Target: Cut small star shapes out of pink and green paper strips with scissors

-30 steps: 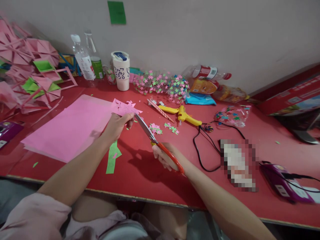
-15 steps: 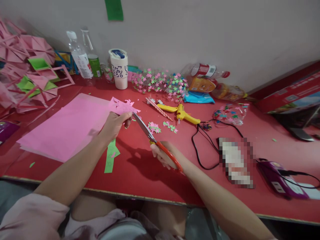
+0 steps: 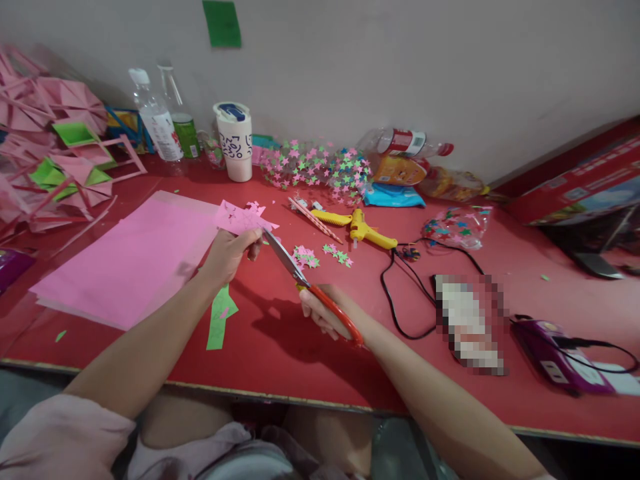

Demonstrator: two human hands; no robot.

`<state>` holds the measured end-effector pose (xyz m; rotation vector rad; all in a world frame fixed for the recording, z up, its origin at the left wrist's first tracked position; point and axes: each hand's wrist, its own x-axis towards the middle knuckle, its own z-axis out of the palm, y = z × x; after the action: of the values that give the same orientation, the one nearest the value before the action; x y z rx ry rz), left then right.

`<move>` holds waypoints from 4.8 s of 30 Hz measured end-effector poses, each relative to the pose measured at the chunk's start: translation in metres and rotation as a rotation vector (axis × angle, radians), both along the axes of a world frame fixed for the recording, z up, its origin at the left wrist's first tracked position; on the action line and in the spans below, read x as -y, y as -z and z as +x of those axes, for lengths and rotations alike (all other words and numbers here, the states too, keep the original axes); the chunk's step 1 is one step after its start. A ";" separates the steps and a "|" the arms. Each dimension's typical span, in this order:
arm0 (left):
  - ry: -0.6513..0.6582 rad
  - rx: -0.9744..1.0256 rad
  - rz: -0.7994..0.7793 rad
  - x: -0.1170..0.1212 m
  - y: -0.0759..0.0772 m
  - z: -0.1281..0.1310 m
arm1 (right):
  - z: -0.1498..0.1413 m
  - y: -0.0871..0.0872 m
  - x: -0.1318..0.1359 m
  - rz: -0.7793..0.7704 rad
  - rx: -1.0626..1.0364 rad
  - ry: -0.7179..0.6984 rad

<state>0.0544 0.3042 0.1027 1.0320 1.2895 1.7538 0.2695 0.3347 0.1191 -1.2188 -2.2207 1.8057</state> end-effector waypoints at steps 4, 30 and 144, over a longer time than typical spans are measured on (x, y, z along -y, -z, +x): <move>0.003 0.001 0.007 0.000 0.000 0.000 | -0.001 0.001 0.000 -0.005 0.027 0.014; -0.061 0.081 0.003 0.000 0.010 0.013 | -0.002 0.010 0.000 -0.037 -0.054 0.044; -0.030 0.199 0.075 -0.002 -0.003 0.010 | -0.002 0.010 0.006 0.041 -0.069 0.066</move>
<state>0.0640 0.3060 0.1055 0.8586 1.1280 1.8881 0.2675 0.3288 0.1086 -1.1884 -2.1434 1.7425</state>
